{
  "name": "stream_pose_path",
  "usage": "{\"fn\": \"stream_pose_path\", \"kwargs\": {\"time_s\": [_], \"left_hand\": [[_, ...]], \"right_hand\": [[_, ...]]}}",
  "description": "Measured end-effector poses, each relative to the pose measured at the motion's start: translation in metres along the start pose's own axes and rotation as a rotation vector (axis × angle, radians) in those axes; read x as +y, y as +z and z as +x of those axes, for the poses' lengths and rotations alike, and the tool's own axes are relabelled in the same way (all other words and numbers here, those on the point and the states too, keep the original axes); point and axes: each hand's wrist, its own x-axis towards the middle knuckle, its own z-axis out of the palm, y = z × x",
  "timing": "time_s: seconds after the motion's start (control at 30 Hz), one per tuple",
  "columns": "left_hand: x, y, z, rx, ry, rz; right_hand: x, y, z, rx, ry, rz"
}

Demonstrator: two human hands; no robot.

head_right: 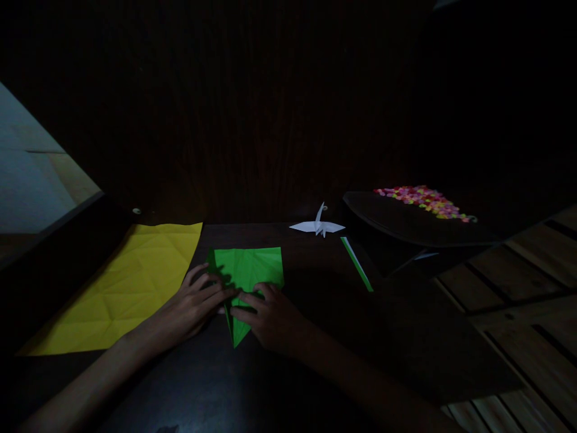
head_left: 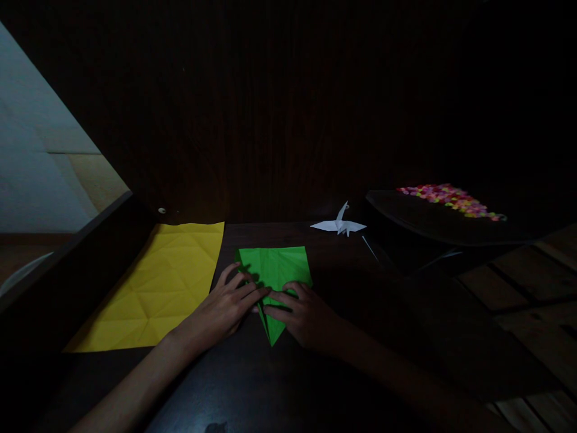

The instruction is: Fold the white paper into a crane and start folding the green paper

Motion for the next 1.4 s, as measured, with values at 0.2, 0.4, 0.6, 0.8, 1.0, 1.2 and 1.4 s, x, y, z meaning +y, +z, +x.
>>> {"fn": "stream_pose_path", "kwargs": {"time_s": [0.2,0.4,0.6,0.8,1.0,1.2,1.4], "left_hand": [[0.000,-0.003,0.000,-0.031,0.023,0.011],[0.000,-0.002,0.001,-0.002,0.057,-0.017],[-0.001,-0.003,0.002,0.001,0.065,-0.044],[0.000,0.000,0.002,0.080,0.009,-0.063],[0.005,0.013,-0.001,0.214,-0.144,-0.046],[0.020,0.020,-0.005,0.331,-0.220,-0.161],[0.023,0.026,-0.005,0.331,-0.145,-0.211]], "right_hand": [[0.000,0.001,-0.002,0.013,0.000,-0.032],[0.001,0.006,-0.005,-0.013,0.004,-0.028],[0.001,0.006,-0.005,-0.039,0.007,-0.002],[0.002,0.004,-0.005,-0.035,-0.004,0.009],[0.002,0.002,-0.005,-0.028,-0.006,0.021],[0.002,-0.003,-0.006,-0.030,-0.006,0.066],[0.001,-0.003,-0.006,-0.034,0.006,0.074]]}}
